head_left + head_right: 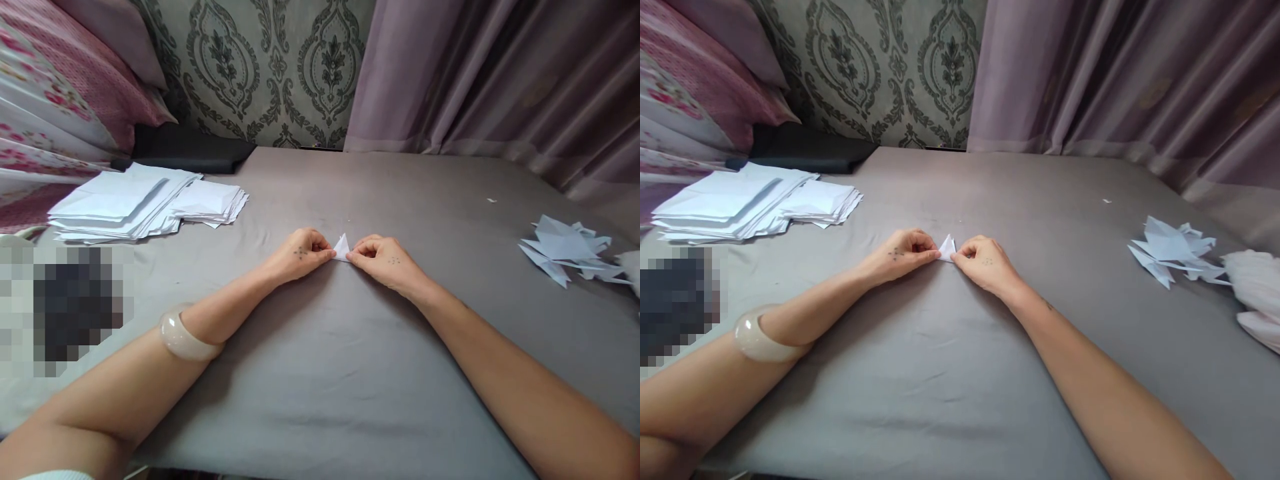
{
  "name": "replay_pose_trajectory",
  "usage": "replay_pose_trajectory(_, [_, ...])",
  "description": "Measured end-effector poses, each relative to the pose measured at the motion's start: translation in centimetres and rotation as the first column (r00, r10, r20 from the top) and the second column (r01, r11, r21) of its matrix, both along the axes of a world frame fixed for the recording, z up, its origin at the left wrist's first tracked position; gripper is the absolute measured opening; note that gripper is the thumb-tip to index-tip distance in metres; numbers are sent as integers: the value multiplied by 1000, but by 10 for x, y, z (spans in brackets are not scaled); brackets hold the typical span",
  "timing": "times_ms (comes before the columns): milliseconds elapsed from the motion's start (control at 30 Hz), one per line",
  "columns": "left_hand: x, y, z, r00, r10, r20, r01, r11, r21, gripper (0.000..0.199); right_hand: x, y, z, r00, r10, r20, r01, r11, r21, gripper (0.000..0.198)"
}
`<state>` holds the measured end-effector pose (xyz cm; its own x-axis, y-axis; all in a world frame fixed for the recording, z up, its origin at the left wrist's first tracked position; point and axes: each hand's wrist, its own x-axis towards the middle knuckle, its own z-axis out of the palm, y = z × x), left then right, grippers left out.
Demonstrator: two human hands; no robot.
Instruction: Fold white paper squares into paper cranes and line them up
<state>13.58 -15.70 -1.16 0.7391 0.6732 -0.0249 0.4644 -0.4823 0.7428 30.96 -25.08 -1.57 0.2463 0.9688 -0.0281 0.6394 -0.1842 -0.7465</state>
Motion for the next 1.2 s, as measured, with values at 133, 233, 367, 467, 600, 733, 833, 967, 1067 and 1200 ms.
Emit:
replay_pose_trajectory(133, [0,2,-1,1000,-15,14,14,999,35,27,1,3,1,1000,6,-17,-6,1000,-18,24])
replay_pose_trajectory(233, [1,4,-2,1000,-16,12,16,999,31,29,1,3,1,1000,2,-19,-2,1000,-17,25])
replay_pose_trajectory(367, [1,5,-3,1000,-1,17,1,1000,-24,29,1,2,1,1000,-7,14,7,1000,-24,26])
replay_pose_trajectory(467, [1,6,-4,1000,12,14,-11,998,-58,29,1,2,1,999,-5,32,6,1000,-31,26])
replay_pose_trajectory(600, [0,8,-5,1000,9,6,-8,996,-88,29,2,3,1,999,2,46,0,1000,-29,26])
replay_pose_trajectory(733, [1,9,-4,1000,6,2,-5,995,-95,28,1,4,1,998,0,57,2,999,-37,25])
replay_pose_trajectory(833, [1,9,-4,1000,-21,-2,21,998,-57,29,1,4,2,998,-4,63,7,999,-52,24])
replay_pose_trajectory(967, [2,8,-2,998,-63,1,63,998,21,30,-1,3,3,998,-6,64,11,998,-64,22])
replay_pose_trajectory(1067, [3,8,-3,996,-87,-20,89,992,84,28,-1,3,3,998,-2,70,7,998,-69,22])
replay_pose_trajectory(1200, [2,8,-5,996,-87,-30,91,986,141,24,-2,3,3,997,6,76,-1,998,-69,21])
